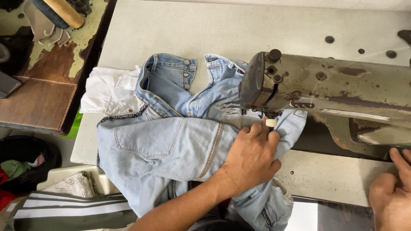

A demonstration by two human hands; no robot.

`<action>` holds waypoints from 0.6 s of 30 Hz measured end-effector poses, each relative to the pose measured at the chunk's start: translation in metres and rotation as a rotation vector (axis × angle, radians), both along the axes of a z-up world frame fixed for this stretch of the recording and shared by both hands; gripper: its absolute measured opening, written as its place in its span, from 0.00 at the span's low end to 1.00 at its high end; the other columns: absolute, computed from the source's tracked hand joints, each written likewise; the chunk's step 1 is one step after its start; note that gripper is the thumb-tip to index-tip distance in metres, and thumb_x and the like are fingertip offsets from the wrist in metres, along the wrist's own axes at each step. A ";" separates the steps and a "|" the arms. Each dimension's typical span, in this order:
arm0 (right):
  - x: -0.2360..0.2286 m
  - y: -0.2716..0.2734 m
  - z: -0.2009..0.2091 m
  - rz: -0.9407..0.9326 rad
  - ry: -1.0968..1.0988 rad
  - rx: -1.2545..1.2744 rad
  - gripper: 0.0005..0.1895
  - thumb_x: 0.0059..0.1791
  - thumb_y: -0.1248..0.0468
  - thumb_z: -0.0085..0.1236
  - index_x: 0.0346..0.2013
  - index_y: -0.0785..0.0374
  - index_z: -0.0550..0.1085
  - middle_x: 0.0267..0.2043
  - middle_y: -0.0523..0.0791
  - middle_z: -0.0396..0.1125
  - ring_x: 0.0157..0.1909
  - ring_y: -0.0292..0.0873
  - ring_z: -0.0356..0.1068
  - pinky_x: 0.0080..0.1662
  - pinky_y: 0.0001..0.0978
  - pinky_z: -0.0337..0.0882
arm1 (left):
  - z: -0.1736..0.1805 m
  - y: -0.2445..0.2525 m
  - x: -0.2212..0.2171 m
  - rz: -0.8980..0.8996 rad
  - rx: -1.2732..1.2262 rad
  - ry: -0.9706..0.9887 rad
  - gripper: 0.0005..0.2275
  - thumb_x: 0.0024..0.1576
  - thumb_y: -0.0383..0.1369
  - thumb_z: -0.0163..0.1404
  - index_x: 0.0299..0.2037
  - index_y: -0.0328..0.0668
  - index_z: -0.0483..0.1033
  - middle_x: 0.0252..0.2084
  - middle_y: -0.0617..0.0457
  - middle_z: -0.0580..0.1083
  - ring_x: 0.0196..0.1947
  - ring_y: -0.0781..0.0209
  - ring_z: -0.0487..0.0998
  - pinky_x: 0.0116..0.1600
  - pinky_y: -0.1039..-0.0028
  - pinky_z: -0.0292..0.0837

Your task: Repairing a tear in denim pants using an industrial sewing machine by guiding the fabric under the needle.

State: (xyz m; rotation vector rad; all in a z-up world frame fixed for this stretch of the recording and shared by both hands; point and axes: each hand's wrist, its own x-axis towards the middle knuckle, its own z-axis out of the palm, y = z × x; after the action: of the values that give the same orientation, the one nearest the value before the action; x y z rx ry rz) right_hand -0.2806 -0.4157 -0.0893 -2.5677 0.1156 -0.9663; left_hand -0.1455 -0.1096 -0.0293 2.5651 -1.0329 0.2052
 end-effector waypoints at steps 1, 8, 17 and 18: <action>0.000 0.000 -0.001 -0.001 0.000 0.000 0.28 0.54 0.88 0.37 0.66 1.00 0.74 0.73 0.74 0.64 0.76 0.72 0.63 0.77 0.56 0.66 | 0.000 0.000 -0.001 -0.001 0.000 0.000 0.17 0.47 0.44 0.55 0.37 0.41 0.68 0.35 0.45 0.75 0.44 0.48 0.71 0.43 0.61 0.68; -0.002 0.013 0.002 -0.159 0.122 0.330 0.40 0.52 0.86 0.33 0.82 0.87 0.62 0.30 0.52 0.52 0.18 0.41 0.44 0.19 0.34 0.47 | -0.001 -0.001 0.004 -0.003 -0.031 -0.003 0.16 0.46 0.42 0.54 0.36 0.41 0.67 0.32 0.44 0.75 0.42 0.46 0.71 0.41 0.60 0.67; 0.000 0.004 0.006 -0.001 0.013 0.076 0.29 0.53 0.89 0.35 0.67 0.98 0.71 0.74 0.75 0.61 0.77 0.73 0.61 0.79 0.55 0.61 | -0.001 -0.005 0.013 -0.004 0.026 -0.024 0.18 0.48 0.45 0.54 0.39 0.40 0.70 0.29 0.45 0.76 0.41 0.46 0.72 0.41 0.61 0.68; 0.001 0.000 0.001 -0.019 -0.011 0.025 0.28 0.53 0.88 0.36 0.64 0.98 0.76 0.72 0.74 0.66 0.76 0.72 0.65 0.81 0.55 0.63 | 0.000 -0.005 0.012 -0.002 0.013 -0.030 0.18 0.46 0.44 0.55 0.37 0.41 0.69 0.29 0.46 0.76 0.42 0.47 0.72 0.40 0.61 0.68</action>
State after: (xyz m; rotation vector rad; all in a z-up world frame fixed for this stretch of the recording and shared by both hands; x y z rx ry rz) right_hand -0.2798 -0.4156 -0.0882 -2.5428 0.1480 -0.9791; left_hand -0.1339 -0.1150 -0.0296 2.5800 -1.0506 0.2381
